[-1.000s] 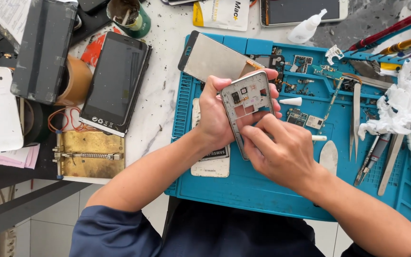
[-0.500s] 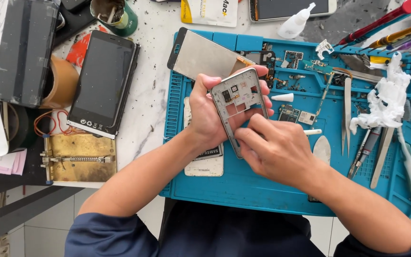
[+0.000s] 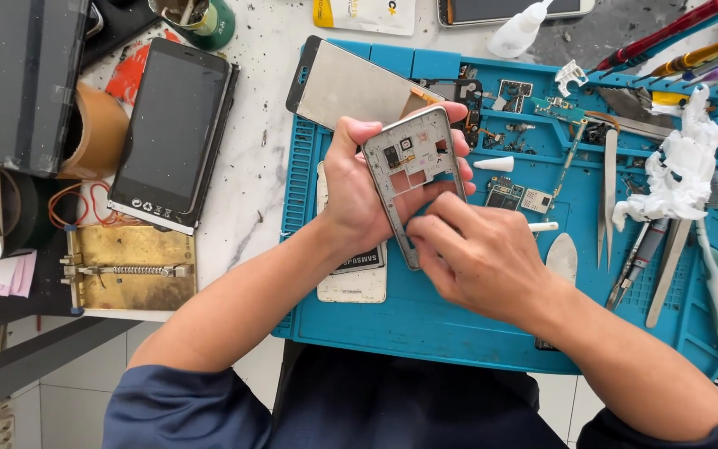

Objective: Scraping adhesive residue from the inner frame of a mobile phone using a thin metal tool.

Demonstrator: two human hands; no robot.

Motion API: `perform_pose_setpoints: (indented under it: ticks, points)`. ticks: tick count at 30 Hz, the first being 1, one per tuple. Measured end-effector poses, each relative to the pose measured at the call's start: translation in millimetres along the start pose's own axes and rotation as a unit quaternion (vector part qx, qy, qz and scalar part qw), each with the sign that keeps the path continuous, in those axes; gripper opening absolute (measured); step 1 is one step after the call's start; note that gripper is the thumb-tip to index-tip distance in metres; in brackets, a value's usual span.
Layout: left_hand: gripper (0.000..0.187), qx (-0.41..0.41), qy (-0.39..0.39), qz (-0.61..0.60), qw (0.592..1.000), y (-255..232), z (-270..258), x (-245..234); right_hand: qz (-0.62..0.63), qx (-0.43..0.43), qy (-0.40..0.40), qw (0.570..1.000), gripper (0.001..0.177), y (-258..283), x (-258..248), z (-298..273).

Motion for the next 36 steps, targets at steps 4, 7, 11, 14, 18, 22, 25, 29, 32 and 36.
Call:
perform_pose_setpoints:
  ticks: [4, 7, 11, 14, 18, 22, 25, 29, 32, 36]
  points:
    - [0.064, 0.002, -0.007, 0.003, 1.000, 0.9, 0.2, -2.8, -0.010, -0.009, -0.005, 1.000, 0.004, -0.8, -2.7, 1.1]
    - [0.064, 0.004, -0.002, 0.009, 1.000, -0.6, -1.1, -2.2, -0.005, -0.028, 0.041, 0.999, 0.005, -0.3, 2.2, 0.2]
    - [0.065, -0.005, 0.004, 0.003, 1.000, -1.7, -0.2, -1.8, -0.005, -0.029, 0.002, 1.000, 0.004, 1.2, -0.9, 2.5]
    - [0.065, -0.006, -0.002, -0.003, 1.000, -1.4, 0.2, -2.1, 0.008, -0.026, -0.003, 1.000, 0.003, -1.2, -1.7, 2.7]
    - [0.063, -0.003, -0.001, -0.002, 1.000, -1.7, -0.2, -1.9, 0.015, -0.028, -0.008, 0.999, 0.004, -0.9, -3.1, 5.0]
    - [0.064, -0.003, -0.008, 0.003, 1.000, -1.5, 0.3, -3.3, -0.007, -0.042, 0.003, 0.999, 0.002, -0.4, -2.1, 3.6]
    - [0.064, 0.001, -0.003, 0.005, 1.000, -2.1, 0.3, -3.0, -0.005, -0.039, 0.018, 0.999, 0.001, -1.4, 0.4, 3.5]
    - [0.064, -0.001, -0.007, -0.001, 1.000, -1.0, -0.3, -3.8, 0.006, -0.032, 0.003, 0.999, 0.001, -1.3, -0.9, 3.9]
    - [0.064, 0.001, -0.003, 0.002, 1.000, -1.2, -0.1, -3.9, -0.001, -0.036, 0.019, 0.999, 0.001, -1.7, 0.0, 2.8]
    - [0.064, -0.001, 0.000, -0.007, 1.000, -0.7, 0.1, -4.1, 0.014, -0.024, -0.003, 1.000, 0.002, -1.5, -1.9, 5.8]
Point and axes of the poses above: each hand's wrist, its own z-axis towards the middle knuckle, its own x-axis out of the palm, y = z × x, the point moved 6 cm from there along z, towards the middle knuckle, and after that the axes turned 6 degrees about -x, right-handed, at the moved point
